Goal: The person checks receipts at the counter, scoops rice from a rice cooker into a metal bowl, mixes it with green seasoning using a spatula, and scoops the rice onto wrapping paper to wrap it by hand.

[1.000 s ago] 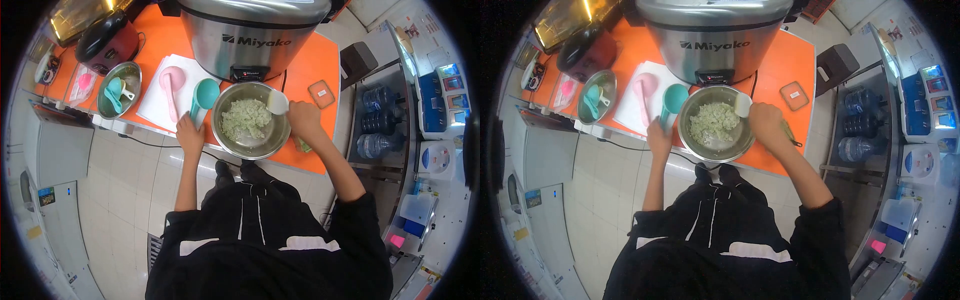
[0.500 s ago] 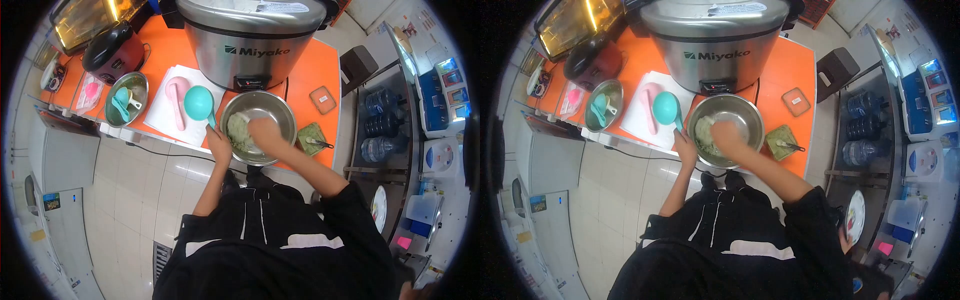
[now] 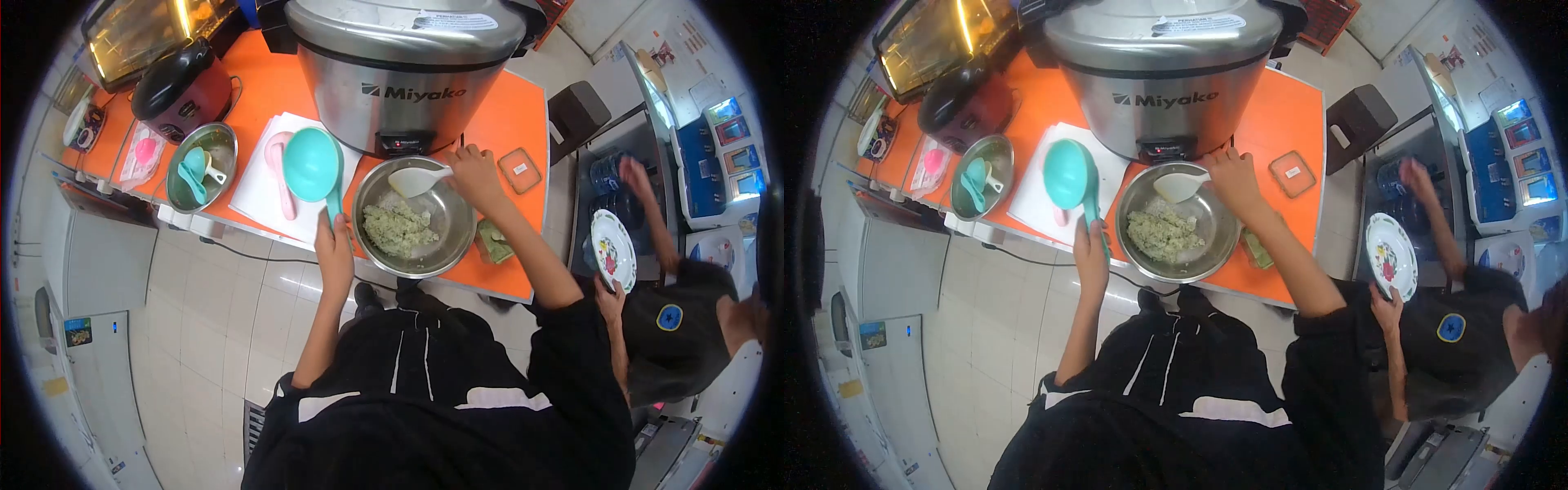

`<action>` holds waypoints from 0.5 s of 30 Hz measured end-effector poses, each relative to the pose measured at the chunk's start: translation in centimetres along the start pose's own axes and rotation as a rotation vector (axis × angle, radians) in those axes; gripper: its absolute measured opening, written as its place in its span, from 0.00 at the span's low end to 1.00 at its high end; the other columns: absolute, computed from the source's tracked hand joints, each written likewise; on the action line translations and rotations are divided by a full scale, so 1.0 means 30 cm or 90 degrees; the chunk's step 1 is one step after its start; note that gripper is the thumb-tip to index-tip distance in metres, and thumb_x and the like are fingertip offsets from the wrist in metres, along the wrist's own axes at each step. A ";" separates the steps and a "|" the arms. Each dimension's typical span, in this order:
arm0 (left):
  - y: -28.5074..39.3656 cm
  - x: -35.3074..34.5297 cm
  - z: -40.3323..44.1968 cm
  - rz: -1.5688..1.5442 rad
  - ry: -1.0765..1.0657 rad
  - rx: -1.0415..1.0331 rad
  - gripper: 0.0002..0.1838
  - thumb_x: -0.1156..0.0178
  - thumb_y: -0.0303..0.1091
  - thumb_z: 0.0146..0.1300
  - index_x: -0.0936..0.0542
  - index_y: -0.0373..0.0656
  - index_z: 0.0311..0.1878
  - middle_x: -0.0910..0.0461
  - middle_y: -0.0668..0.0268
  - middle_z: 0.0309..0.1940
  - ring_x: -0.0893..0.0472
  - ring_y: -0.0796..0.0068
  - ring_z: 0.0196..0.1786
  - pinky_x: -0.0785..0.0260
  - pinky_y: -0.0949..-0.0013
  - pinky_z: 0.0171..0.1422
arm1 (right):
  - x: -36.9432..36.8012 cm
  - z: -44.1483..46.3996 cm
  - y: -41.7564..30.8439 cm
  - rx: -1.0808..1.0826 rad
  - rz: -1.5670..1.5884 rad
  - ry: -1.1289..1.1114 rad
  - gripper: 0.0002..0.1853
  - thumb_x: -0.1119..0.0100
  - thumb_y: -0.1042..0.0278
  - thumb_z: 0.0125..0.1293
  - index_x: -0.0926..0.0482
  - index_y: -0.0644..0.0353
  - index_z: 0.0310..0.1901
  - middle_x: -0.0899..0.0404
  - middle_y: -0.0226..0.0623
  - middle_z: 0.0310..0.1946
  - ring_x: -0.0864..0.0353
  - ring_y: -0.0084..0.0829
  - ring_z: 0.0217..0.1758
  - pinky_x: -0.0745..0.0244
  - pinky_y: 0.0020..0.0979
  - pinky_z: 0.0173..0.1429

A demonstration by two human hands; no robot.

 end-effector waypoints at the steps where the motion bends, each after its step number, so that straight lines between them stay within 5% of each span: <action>1: -0.014 -0.029 -0.007 -0.084 -0.037 0.009 0.18 0.58 0.42 0.67 0.35 0.36 0.50 0.30 0.65 0.33 0.31 0.84 0.28 0.39 0.78 0.27 | 0.027 -0.007 -0.025 -0.011 0.042 0.183 0.13 0.45 0.58 0.56 0.24 0.58 0.38 0.24 0.41 0.29 0.25 0.37 0.38 0.31 0.36 0.41; 2: -0.021 -0.056 -0.020 -0.166 -0.075 0.022 0.19 0.59 0.42 0.68 0.36 0.37 0.52 0.30 0.65 0.33 0.32 0.85 0.28 0.39 0.80 0.26 | 0.057 -0.032 -0.067 -0.022 0.086 0.363 0.14 0.47 0.56 0.59 0.24 0.59 0.38 0.24 0.41 0.29 0.26 0.36 0.38 0.32 0.35 0.42; 4: -0.013 -0.118 -0.064 -0.124 -0.116 0.055 0.20 0.61 0.43 0.68 0.39 0.38 0.56 0.28 0.62 0.39 0.28 0.78 0.33 0.34 0.74 0.34 | -0.016 -0.066 -0.152 -0.133 0.662 0.134 0.18 0.54 0.53 0.64 0.28 0.60 0.42 0.25 0.39 0.31 0.26 0.33 0.38 0.31 0.36 0.43; 6: -0.022 -0.200 -0.105 0.067 -0.130 -0.078 0.22 0.62 0.41 0.68 0.42 0.37 0.60 0.27 0.56 0.45 0.25 0.66 0.40 0.35 0.65 0.46 | -0.077 -0.105 -0.290 -0.271 1.249 -0.083 0.20 0.63 0.52 0.68 0.31 0.62 0.44 0.25 0.37 0.32 0.24 0.32 0.39 0.30 0.34 0.44; 7: -0.021 -0.221 -0.123 0.066 -0.130 -0.074 0.22 0.62 0.41 0.68 0.42 0.37 0.60 0.27 0.56 0.45 0.25 0.66 0.40 0.35 0.65 0.46 | -0.080 -0.128 -0.297 -0.274 1.249 -0.087 0.20 0.63 0.52 0.68 0.31 0.62 0.44 0.25 0.37 0.32 0.24 0.32 0.39 0.30 0.34 0.44; 9: 0.080 -0.236 -0.161 0.225 -0.133 -0.366 0.25 0.60 0.39 0.67 0.45 0.36 0.63 0.34 0.47 0.54 0.30 0.55 0.52 0.43 0.61 0.58 | -0.060 -0.165 -0.289 -0.262 1.249 -0.033 0.20 0.64 0.52 0.69 0.31 0.62 0.43 0.25 0.38 0.31 0.24 0.32 0.37 0.29 0.32 0.42; 10: 0.093 -0.206 -0.144 0.224 -0.132 -0.364 0.25 0.60 0.39 0.67 0.45 0.36 0.63 0.34 0.47 0.54 0.30 0.55 0.52 0.43 0.61 0.58 | -0.042 -0.180 -0.277 -0.255 1.248 -0.005 0.19 0.65 0.52 0.69 0.32 0.62 0.42 0.25 0.38 0.30 0.23 0.32 0.36 0.29 0.32 0.41; 12: 0.064 -0.146 -0.099 0.144 -0.467 -0.176 0.26 0.57 0.38 0.65 0.45 0.32 0.62 0.39 0.45 0.57 0.33 0.53 0.53 0.44 0.63 0.59 | -0.012 -0.206 -0.239 -0.242 1.244 0.052 0.19 0.66 0.53 0.69 0.32 0.62 0.41 0.25 0.39 0.29 0.23 0.32 0.34 0.28 0.30 0.39; 13: 0.061 -0.110 -0.087 0.104 -0.383 -0.168 0.23 0.57 0.37 0.65 0.39 0.32 0.59 0.36 0.47 0.55 0.32 0.55 0.53 0.43 0.63 0.59 | -0.001 -0.224 -0.204 -0.244 1.241 0.048 0.19 0.66 0.53 0.69 0.32 0.62 0.41 0.25 0.39 0.29 0.23 0.32 0.34 0.28 0.30 0.39; 14: 0.046 -0.121 -0.082 0.102 -0.382 -0.167 0.23 0.57 0.37 0.65 0.39 0.32 0.59 0.36 0.47 0.55 0.32 0.55 0.53 0.43 0.63 0.59 | 0.014 -0.248 -0.148 -0.288 0.899 0.066 0.19 0.66 0.54 0.69 0.32 0.64 0.41 0.24 0.42 0.28 0.22 0.36 0.33 0.27 0.33 0.39; 15: 0.017 -0.105 -0.052 0.133 -0.098 -0.179 0.21 0.57 0.37 0.65 0.36 0.33 0.57 0.32 0.49 0.50 0.29 0.57 0.50 0.41 0.63 0.56 | 0.029 -0.258 -0.118 -0.314 0.557 0.078 0.19 0.65 0.56 0.68 0.32 0.65 0.41 0.24 0.45 0.26 0.21 0.40 0.33 0.27 0.36 0.40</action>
Point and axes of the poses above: each hand's wrist, its own z-axis towards the middle knuckle, its own x-axis out of the back of the hand, y = z × x, the point moved 3 cm from there along z, towards the middle knuckle
